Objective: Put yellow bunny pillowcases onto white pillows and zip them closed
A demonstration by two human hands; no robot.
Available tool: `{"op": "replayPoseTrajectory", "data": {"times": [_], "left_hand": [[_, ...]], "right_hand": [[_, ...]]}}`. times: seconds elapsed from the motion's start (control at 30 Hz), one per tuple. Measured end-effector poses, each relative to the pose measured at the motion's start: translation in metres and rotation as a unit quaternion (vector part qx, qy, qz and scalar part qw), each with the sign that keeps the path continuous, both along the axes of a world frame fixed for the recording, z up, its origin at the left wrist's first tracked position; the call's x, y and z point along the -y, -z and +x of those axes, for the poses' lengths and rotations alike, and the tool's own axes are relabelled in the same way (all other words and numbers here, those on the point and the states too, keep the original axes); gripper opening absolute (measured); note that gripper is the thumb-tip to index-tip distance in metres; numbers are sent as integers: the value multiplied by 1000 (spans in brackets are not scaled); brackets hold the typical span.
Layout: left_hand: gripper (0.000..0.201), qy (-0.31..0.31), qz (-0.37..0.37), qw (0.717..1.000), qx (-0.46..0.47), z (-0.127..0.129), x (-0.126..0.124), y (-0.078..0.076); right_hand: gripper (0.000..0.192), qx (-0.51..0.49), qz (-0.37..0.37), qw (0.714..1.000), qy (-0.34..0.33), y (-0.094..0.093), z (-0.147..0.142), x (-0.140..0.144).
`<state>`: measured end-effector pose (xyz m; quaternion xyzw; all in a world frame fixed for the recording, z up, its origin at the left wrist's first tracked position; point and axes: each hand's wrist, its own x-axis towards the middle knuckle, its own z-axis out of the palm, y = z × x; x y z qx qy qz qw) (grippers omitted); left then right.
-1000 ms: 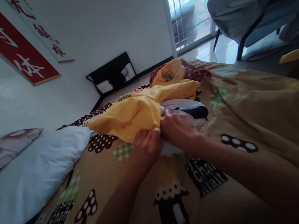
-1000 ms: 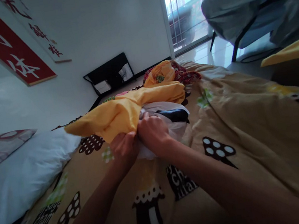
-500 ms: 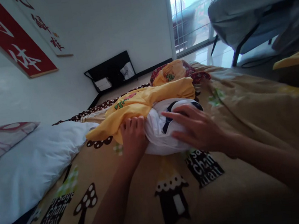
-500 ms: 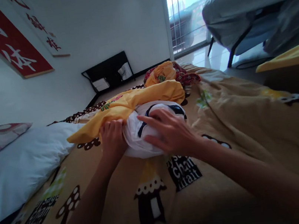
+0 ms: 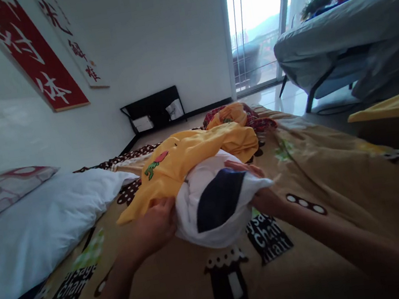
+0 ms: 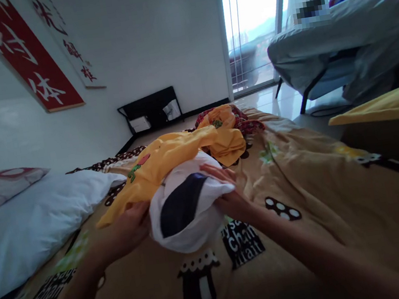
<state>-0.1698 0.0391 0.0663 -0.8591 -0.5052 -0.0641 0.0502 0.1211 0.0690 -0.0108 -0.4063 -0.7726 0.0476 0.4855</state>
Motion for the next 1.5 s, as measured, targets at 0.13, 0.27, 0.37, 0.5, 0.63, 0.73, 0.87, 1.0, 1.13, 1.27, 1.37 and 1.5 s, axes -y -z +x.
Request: {"op": "replayPoseTrajectory", "data": {"times": [0.13, 0.27, 0.37, 0.5, 0.63, 0.73, 0.87, 1.0, 1.13, 1.27, 1.37, 1.5], "left_hand": [[25, 57, 90, 992, 61, 11, 12, -45], [34, 191, 237, 953, -13, 44, -3, -62], [33, 118, 311, 942, -55, 48, -25, -59], [31, -66, 322, 944, -37, 8, -52, -52], [29, -212, 213, 951, 74, -42, -72, -51], [28, -258, 204, 932, 151, -54, -75, -53], [25, -157, 396, 900, 94, -29, -48, -49], [18, 11, 297, 953, -51, 3, -16, -31], [24, -70, 208, 973, -76, 11, -24, -14], [19, -85, 214, 972, -50, 14, -40, -10], [15, -65, 172, 982, 34, 22, -42, -13], [14, -19, 11, 948, 317, 30, -49, -19]], "right_hand": [[29, 37, 78, 991, -100, -27, -51, 22], [15, 61, 197, 972, -113, -40, -87, 41], [10, 114, 273, 949, -110, -40, -100, 49], [16, 136, 295, 939, -109, -38, -98, 53], [26, 109, 284, 946, -115, -33, -88, 53], [29, 98, 286, 945, -124, -32, -85, 52], [29, 92, 265, 952, -122, -32, -82, 50], [30, 81, 243, 960, -114, -32, -76, 46], [34, 64, 242, 962, -105, -32, -74, 45], [39, 62, 263, 960, -80, -30, -79, 43], [40, 107, 221, 969, -21, -37, -83, 37], [36, 251, -26, 963, 95, -66, -89, 26]]}}
